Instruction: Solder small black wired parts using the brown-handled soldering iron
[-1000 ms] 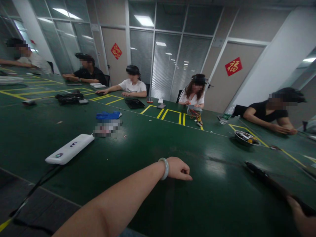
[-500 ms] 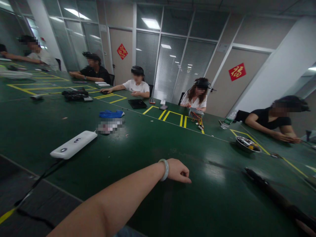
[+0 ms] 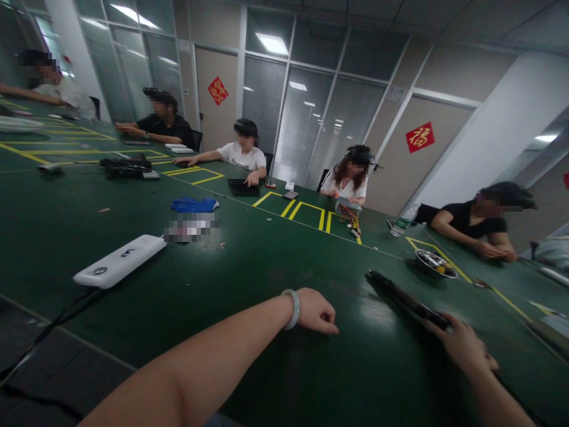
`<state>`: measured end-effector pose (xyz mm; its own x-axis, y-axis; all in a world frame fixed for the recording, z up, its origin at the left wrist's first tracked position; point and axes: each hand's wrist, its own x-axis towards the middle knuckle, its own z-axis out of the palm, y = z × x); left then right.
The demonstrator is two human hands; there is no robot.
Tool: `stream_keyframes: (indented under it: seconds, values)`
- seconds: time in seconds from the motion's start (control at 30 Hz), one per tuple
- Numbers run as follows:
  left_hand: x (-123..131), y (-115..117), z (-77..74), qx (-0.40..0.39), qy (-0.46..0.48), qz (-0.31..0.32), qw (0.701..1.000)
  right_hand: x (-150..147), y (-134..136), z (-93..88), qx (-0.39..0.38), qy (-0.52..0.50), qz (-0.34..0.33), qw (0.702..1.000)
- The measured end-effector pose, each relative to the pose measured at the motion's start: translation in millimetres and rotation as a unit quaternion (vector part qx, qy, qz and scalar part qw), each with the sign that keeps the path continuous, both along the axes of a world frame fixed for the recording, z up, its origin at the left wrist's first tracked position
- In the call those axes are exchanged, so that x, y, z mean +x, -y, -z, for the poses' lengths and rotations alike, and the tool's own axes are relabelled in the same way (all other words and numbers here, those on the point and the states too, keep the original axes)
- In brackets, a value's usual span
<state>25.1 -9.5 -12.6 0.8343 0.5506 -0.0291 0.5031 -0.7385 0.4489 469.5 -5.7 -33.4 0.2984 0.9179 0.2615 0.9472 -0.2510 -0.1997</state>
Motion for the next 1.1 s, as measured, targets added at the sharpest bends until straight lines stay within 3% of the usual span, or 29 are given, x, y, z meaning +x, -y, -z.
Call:
stream_keyframes:
  seconds: [0.1,0.27,0.37,0.47,0.57,0.67,0.8,0.9,0.97,1.1]
  values:
    - [-1,-1,1.4,-0.002,0.007,0.004,1.000,-93,-23,-8.4,-0.035,-0.045,-0.018,0.998]
    - [0,-1,5.4,0.011,0.023,-0.006,1.000,-234,-40,-12.5,-0.027,-0.091,-0.105,0.990]
    - [-2,0,7.2,0.012,0.034,-0.011,0.999,-292,-45,-8.9,-0.028,-0.112,-0.168,0.979]
    - [-4,0,9.1,0.011,0.047,-0.002,0.999,-325,-48,-4.0,-0.048,-0.126,-0.219,0.966]
    - [-4,-1,11.8,0.019,0.069,0.007,0.997,-332,-47,-2.3,-0.050,-0.143,-0.259,0.954]
    - [-3,0,11.6,0.024,0.083,0.008,0.996,-315,-38,-7.9,-0.010,-0.164,-0.292,0.942]
    - [-5,-1,0.9,0.110,0.143,-0.049,0.982,-272,-9,-20.5,0.047,-0.123,-0.213,0.968]
    - [-9,-8,-5.2,0.209,0.187,-0.152,0.948,-246,18,-22.4,0.019,-0.061,-0.154,0.986]
    - [-13,-17,-2.5,0.257,0.173,-0.189,0.932,-238,32,-20.0,-0.016,-0.039,-0.147,0.988]
    - [-16,-34,14.5,0.281,0.093,-0.166,0.941,-241,40,-16.6,-0.027,-0.025,-0.142,0.989]
